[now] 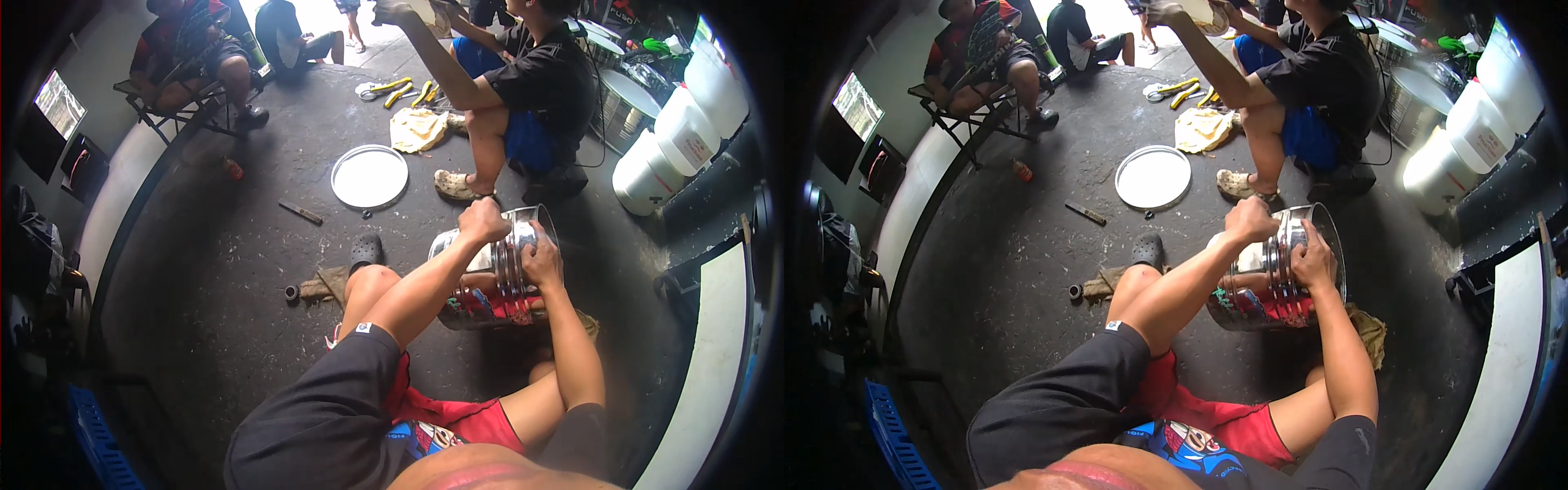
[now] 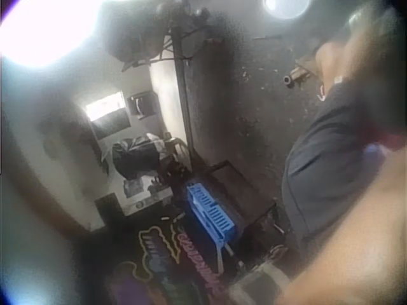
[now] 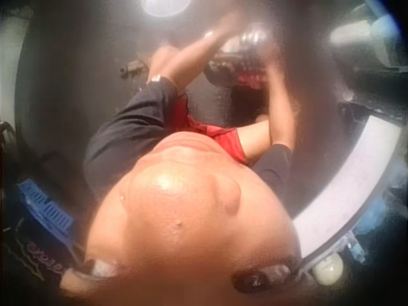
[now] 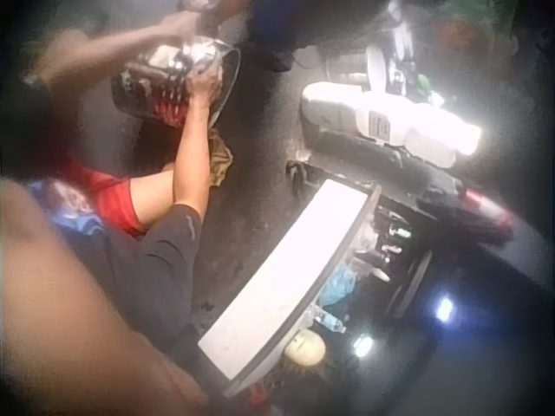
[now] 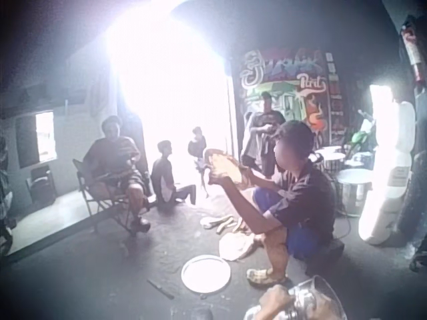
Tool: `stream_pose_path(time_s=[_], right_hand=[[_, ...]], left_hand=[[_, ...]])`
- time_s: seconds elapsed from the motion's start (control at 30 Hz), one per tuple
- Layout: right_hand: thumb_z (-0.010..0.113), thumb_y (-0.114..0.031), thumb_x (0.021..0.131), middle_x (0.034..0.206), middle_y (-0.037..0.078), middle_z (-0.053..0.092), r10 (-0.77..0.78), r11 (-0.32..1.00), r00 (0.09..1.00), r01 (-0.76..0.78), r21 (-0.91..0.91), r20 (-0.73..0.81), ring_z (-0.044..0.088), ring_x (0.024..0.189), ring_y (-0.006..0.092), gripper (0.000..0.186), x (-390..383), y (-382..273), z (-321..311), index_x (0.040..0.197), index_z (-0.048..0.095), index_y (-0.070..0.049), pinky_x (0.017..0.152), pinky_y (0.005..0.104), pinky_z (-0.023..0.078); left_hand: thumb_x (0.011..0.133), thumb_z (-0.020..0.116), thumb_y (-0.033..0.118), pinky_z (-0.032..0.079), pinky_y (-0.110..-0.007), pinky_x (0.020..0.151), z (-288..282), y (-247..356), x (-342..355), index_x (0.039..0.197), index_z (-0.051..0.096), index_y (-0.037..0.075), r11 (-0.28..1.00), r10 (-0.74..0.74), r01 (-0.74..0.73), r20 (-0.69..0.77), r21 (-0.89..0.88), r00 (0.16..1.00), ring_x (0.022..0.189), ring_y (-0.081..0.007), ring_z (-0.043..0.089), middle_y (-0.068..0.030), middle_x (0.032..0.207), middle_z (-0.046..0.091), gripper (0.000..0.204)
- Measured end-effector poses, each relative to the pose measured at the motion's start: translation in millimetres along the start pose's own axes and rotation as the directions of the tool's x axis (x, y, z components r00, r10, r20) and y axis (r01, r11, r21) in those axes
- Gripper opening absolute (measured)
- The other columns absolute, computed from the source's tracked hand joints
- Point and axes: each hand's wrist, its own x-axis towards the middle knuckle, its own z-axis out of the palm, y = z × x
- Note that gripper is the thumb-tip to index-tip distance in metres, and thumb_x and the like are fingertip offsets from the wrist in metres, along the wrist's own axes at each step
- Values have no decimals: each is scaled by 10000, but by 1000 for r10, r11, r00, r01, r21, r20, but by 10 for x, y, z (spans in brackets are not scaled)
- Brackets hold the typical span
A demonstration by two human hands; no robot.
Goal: The person cleans and assembles parts of a drum by hand while sitting on the floor, handling the drum shell and internal components.
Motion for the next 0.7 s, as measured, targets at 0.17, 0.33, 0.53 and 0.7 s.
stream_pose_path(time_s=[0.17, 0.33, 0.53, 0.7], right_hand=[[471, -160, 772, 1022, 228, 592, -21, 998, 998, 18, -59, -53, 575, 902, 429, 407, -45, 112, -80, 1175, 504, -110, 768, 479, 473], [472, -226, 770, 973, 247, 607, 108, 994, 994, -108, 14, 5, 583, 905, 419, 505, 33, 159, 73, 1273, 447, -190, 785, 488, 463], [481, -233, 757, 908, 280, 607, 39, 999, 994, -35, 37, -98, 597, 860, 422, 509, 20, 241, 75, 1248, 461, -101, 775, 494, 468], [498, -248, 750, 854, 270, 617, 67, 997, 995, -68, -23, -72, 606, 837, 420, 515, -18, 209, -4, 1242, 481, -95, 758, 481, 482]], left_hand=[[627, 632, 300, 505, -380, 802, -1, 39, 27, 837, 711, 92, 998, 69, -69, -47, -7, 997, 872, -305, 646, -180, 888, 663, 305], [679, 603, 310, 496, -371, 835, -162, -155, 123, 923, 699, 85, 998, 43, -42, -10, 48, 999, 946, -291, 630, -160, 981, 658, 346], [666, 622, 243, 501, -359, 768, -422, -184, 121, 880, 706, 97, 999, 47, -48, -69, -17, 997, 849, -289, 655, -167, 866, 674, 273], [692, 610, 220, 505, -346, 759, -618, -215, 182, 882, 713, 131, 999, 35, -38, -103, -28, 994, 845, -267, 657, -124, 857, 683, 233]])
